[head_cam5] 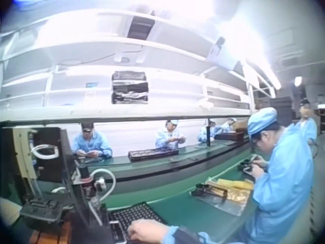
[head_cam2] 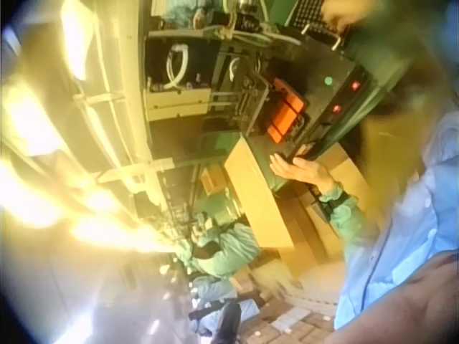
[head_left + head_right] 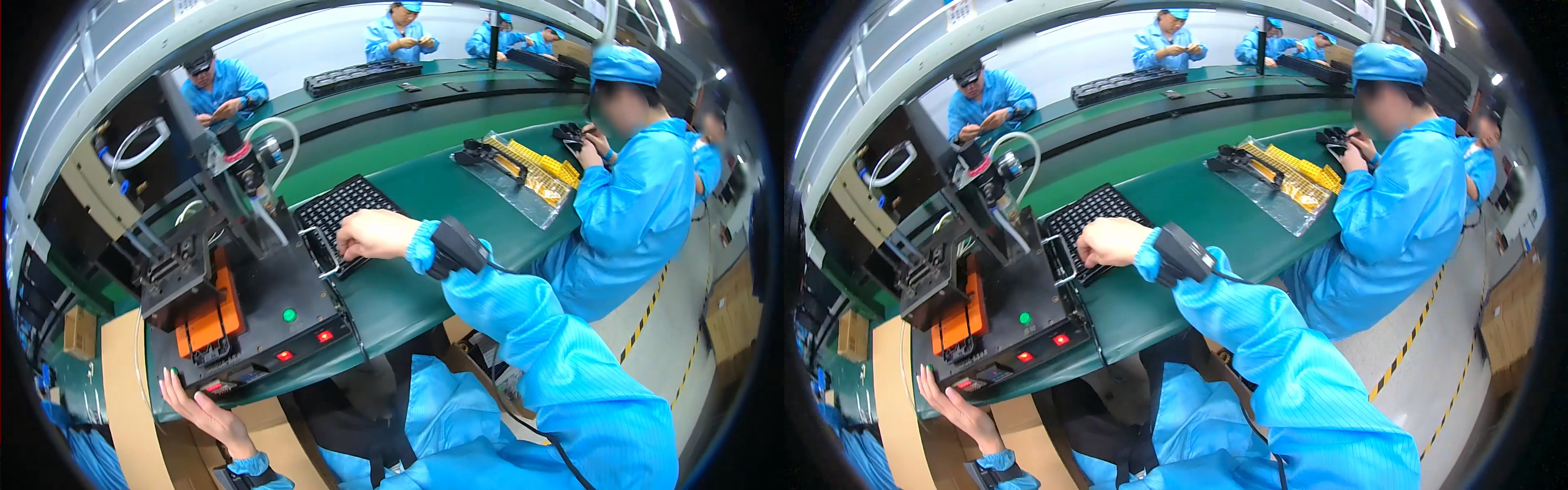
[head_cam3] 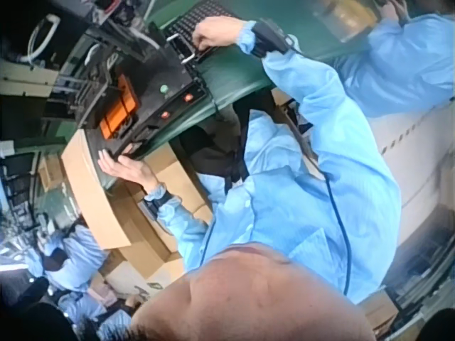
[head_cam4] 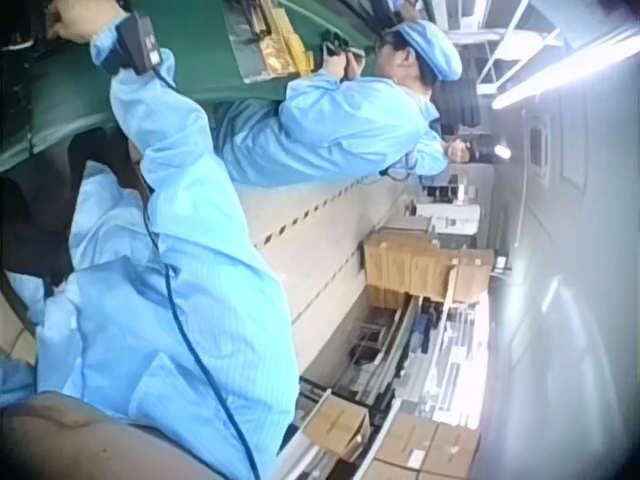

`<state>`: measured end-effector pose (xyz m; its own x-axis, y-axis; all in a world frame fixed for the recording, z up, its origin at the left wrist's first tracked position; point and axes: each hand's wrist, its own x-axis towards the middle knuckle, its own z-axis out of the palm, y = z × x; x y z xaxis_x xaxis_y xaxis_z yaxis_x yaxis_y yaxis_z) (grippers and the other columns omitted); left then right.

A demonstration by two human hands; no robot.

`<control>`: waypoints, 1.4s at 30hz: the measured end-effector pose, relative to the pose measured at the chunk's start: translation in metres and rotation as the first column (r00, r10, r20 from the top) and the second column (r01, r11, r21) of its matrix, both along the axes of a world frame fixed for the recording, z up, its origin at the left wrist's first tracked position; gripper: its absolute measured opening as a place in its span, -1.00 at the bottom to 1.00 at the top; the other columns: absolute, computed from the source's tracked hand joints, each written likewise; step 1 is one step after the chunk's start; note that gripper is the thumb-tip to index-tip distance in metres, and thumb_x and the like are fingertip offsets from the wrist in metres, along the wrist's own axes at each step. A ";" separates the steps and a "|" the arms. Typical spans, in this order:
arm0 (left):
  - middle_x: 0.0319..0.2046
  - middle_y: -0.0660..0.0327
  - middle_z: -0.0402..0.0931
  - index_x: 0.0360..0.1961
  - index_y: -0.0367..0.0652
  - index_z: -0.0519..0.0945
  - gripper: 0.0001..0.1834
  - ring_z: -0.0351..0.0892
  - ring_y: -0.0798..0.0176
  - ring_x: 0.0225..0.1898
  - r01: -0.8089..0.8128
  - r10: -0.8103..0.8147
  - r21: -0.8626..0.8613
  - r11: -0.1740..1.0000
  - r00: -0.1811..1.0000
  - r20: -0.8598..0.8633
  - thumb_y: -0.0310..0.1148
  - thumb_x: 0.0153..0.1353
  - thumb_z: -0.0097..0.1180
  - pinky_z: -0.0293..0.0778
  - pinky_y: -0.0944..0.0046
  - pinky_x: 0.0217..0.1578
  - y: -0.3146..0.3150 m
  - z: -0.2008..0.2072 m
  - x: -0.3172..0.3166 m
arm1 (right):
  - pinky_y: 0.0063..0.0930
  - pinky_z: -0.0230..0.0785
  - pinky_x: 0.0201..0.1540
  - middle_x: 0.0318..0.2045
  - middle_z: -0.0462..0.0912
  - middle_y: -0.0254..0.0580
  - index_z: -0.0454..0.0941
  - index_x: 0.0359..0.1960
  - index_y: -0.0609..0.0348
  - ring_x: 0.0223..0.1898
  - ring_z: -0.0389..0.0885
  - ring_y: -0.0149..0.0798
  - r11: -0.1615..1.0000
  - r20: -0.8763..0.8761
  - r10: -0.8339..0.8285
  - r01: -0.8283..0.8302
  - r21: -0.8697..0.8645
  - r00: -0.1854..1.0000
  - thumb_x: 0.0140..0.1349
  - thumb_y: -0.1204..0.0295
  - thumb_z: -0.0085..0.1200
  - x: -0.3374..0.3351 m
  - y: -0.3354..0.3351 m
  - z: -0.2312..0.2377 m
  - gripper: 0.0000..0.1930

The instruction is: The recorder is assembling electronic components using a press machine at a factory workstation.

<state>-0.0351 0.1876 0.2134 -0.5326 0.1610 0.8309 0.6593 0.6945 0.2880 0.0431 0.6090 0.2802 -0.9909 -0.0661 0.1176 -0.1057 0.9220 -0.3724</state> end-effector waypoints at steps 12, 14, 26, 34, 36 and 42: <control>0.38 0.00 0.21 0.33 -0.33 0.28 -0.49 0.04 -0.10 0.46 -0.013 0.013 -0.014 1.000 1.000 0.022 -0.27 0.49 -0.38 -0.10 -0.10 0.44 -0.008 -0.007 -0.005 | -0.18 0.51 -0.11 -0.32 0.68 0.05 0.65 -0.29 0.25 -0.22 0.66 0.05 0.894 -0.583 -0.440 0.394 -0.212 0.683 0.19 0.45 0.14 0.043 0.081 -0.009 -0.86; 0.37 0.00 0.22 0.33 -0.32 0.28 -0.50 0.04 -0.10 0.46 -0.016 0.016 -0.011 1.000 1.000 0.014 -0.27 0.49 -0.37 -0.11 -0.11 0.44 -0.006 -0.006 -0.005 | -0.08 0.46 -0.06 -0.32 0.64 0.08 0.65 -0.42 0.24 -0.17 0.59 0.12 0.733 -0.598 -0.575 0.676 -0.074 0.558 0.15 0.50 0.11 0.087 0.161 -0.025 -0.90; 0.35 -0.04 0.24 0.32 -0.33 0.28 -0.53 0.08 -0.10 0.43 0.010 -0.009 0.019 1.000 0.998 -0.054 -0.30 0.50 -0.33 -0.07 -0.12 0.43 -0.001 -0.015 -0.016 | -0.12 0.40 -0.04 -0.25 0.63 -0.05 0.54 -0.34 0.16 -0.14 0.59 0.10 0.765 -0.479 -0.595 0.638 -0.090 0.646 0.20 0.46 0.14 0.177 0.087 -0.074 -0.93; 0.36 -0.01 0.23 0.34 -0.30 0.27 -0.52 0.07 -0.05 0.44 -0.023 0.022 -0.008 1.000 0.998 -0.066 -0.27 0.52 -0.35 -0.07 -0.08 0.43 0.001 -0.015 -0.014 | -0.57 0.44 -0.25 -0.39 0.59 -0.32 0.52 -0.22 0.27 -0.35 0.53 -0.52 0.569 -0.250 -0.755 0.418 -0.708 0.606 0.30 0.54 0.12 0.179 0.064 -0.054 -0.92; 0.37 0.01 0.21 0.35 -0.28 0.26 -0.50 0.04 -0.03 0.46 -0.011 0.012 0.004 1.000 0.999 -0.052 -0.22 0.53 -0.35 -0.10 -0.06 0.45 0.001 -0.015 -0.015 | -0.59 0.47 -0.21 -0.37 0.62 -0.36 0.57 -0.17 0.27 -0.34 0.56 -0.53 0.568 -0.304 -0.751 0.338 -0.750 0.587 0.29 0.54 0.13 0.177 0.077 -0.049 -0.88; 0.37 0.00 0.21 0.34 -0.27 0.27 -0.52 0.06 -0.02 0.45 0.000 0.001 0.021 1.000 0.998 -0.064 -0.25 0.53 -0.35 -0.08 -0.06 0.44 -0.001 -0.016 -0.014 | -0.53 0.54 -0.18 -0.29 0.71 -0.23 0.63 -0.16 0.36 -0.30 0.65 -0.47 0.535 -0.116 -0.730 0.459 -0.709 0.673 0.24 0.54 0.16 0.172 0.123 -0.032 -0.82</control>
<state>-0.0496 0.1866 0.1974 -0.4781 0.1428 0.8666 0.6765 0.6892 0.2596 0.2147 0.7320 0.2481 -0.6291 0.7383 0.2432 0.1358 0.4125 -0.9008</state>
